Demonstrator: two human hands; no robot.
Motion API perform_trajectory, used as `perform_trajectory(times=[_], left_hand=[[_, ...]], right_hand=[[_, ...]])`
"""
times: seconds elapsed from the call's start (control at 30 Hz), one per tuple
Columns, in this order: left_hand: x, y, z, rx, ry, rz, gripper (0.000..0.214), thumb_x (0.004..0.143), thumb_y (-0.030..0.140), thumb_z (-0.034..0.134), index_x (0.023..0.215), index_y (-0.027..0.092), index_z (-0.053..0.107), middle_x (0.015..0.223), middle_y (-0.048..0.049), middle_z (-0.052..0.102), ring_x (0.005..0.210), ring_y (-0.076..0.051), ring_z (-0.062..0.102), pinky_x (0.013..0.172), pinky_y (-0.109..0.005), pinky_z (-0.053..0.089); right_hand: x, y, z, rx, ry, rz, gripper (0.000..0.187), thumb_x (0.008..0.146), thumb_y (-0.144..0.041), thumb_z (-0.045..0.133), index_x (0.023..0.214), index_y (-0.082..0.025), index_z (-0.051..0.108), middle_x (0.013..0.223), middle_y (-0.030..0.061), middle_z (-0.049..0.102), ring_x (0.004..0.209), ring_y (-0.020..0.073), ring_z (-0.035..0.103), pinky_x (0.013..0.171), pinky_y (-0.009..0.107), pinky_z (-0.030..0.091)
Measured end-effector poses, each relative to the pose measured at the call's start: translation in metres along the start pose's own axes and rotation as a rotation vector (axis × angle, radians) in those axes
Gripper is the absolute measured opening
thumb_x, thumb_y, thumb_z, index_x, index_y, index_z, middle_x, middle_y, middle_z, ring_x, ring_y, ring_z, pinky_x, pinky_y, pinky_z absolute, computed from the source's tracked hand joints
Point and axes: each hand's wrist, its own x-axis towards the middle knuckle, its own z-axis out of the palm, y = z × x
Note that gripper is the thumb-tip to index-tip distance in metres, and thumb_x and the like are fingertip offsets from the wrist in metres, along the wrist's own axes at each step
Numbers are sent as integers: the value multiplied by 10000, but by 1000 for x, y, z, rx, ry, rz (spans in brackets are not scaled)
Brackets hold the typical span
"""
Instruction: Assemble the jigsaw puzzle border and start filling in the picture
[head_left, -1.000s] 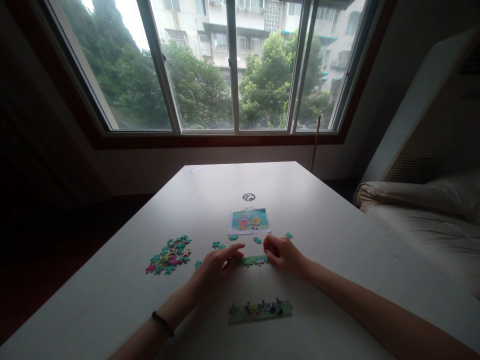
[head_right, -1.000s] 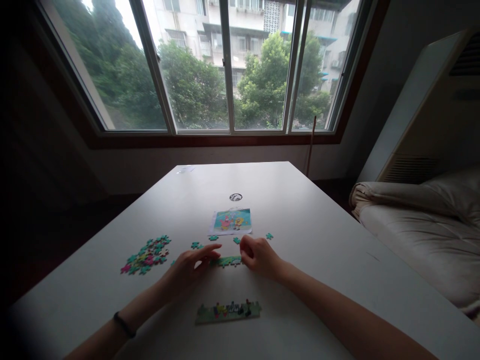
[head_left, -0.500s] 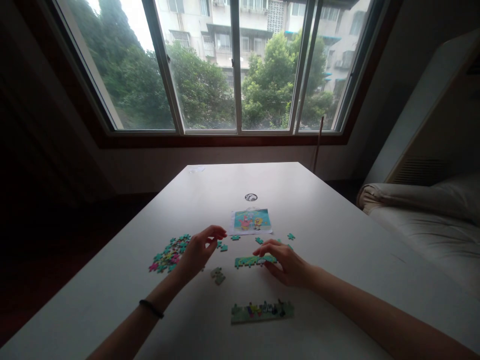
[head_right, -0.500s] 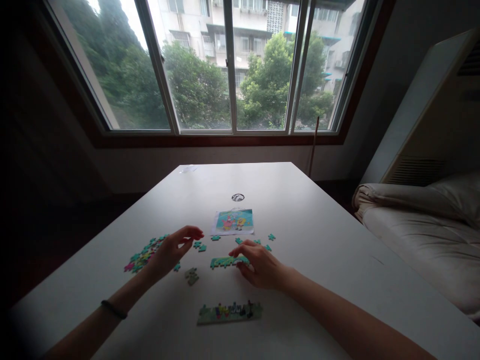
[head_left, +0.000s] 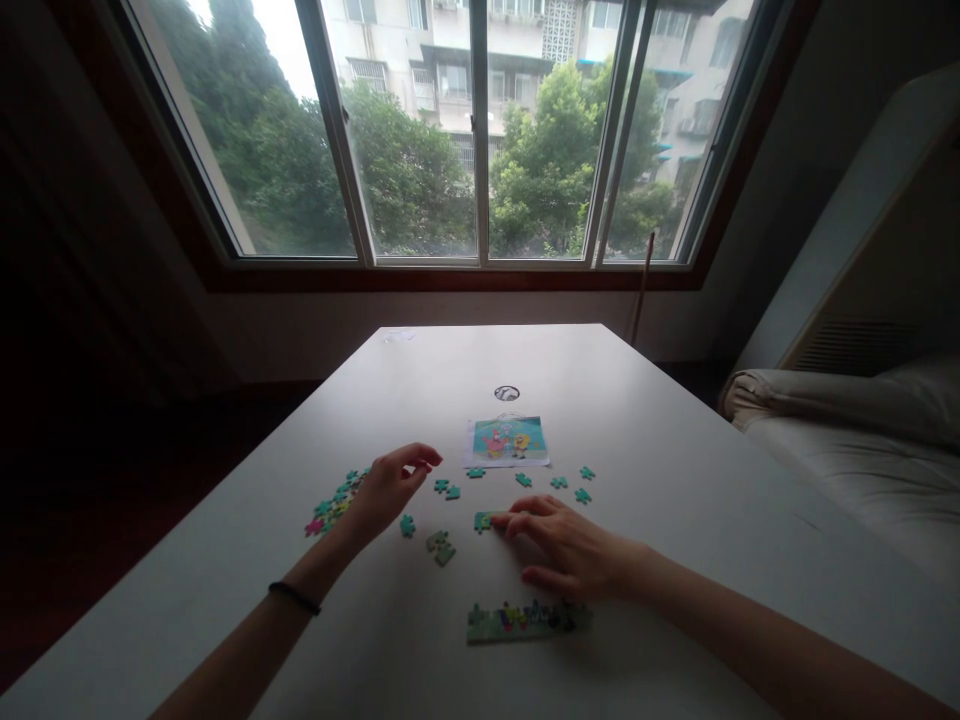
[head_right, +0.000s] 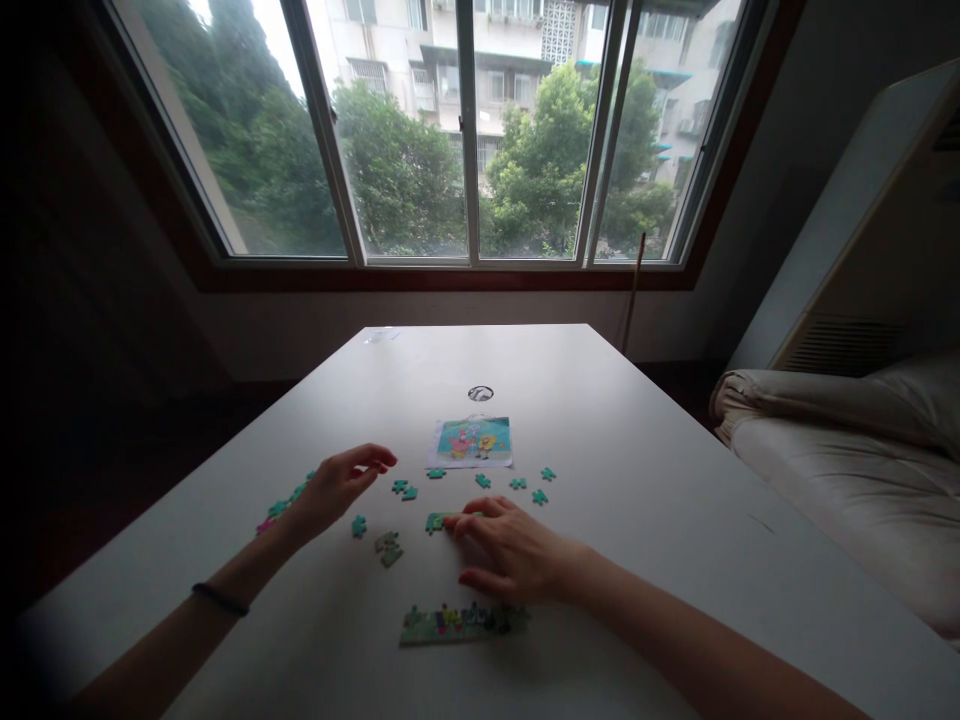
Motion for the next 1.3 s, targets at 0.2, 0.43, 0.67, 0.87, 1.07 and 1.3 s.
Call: perform_trajectory(times=[0.2, 0.43, 0.67, 0.87, 1.07, 1.3], left_hand=[[0, -7, -9, 98, -118, -7, 250, 757, 301, 463, 888, 197, 648, 829, -24, 679, 730, -171, 619, 642, -260, 497], [-2, -15, -20, 210, -232, -7, 207, 714, 272, 499, 821, 215, 668, 735, -5, 633, 648, -154, 589, 620, -242, 462], [-4, -15, -15, 258, -268, 14, 215, 721, 256, 505, 866, 215, 659, 782, -14, 624, 676, -161, 591, 618, -241, 449], [-6, -4, 7, 288, -223, 67, 203, 784, 249, 461, 878, 200, 634, 783, -25, 590, 672, -163, 570, 643, -254, 431], [-9, -6, 18, 301, -219, 89, 191, 788, 231, 465, 881, 219, 631, 802, -18, 576, 632, -149, 556, 631, -249, 420], [-9, -8, 18, 330, -232, 97, 202, 787, 227, 453, 877, 223, 635, 787, -15, 572, 643, -147, 555, 623, -237, 422]], right_hand=[[-2, -1, 3, 25, 46, -15, 354, 818, -357, 542, 1117, -186, 459, 1258, 112, 513, 1170, 235, 412, 988, 406, 318], [-5, 23, -3, 54, 433, 96, 205, 904, -316, 412, 1050, -194, 486, 1079, 103, 593, 1033, 197, 530, 887, 382, 417], [-16, 59, -48, 103, 806, 353, 219, 893, -367, 409, 879, -180, 522, 895, 75, 646, 850, 191, 601, 784, 344, 458], [-36, 109, -45, 171, 942, 607, 243, 824, -388, 425, 735, -177, 505, 659, 32, 612, 639, 163, 571, 656, 298, 452], [-44, 136, -33, 275, 833, 763, 230, 754, -383, 449, 691, -174, 524, 560, -4, 551, 524, 132, 509, 538, 255, 409], [-41, 125, -35, 210, 684, 748, 234, 744, -382, 499, 711, -159, 564, 598, 0, 572, 556, 130, 516, 557, 249, 404]])
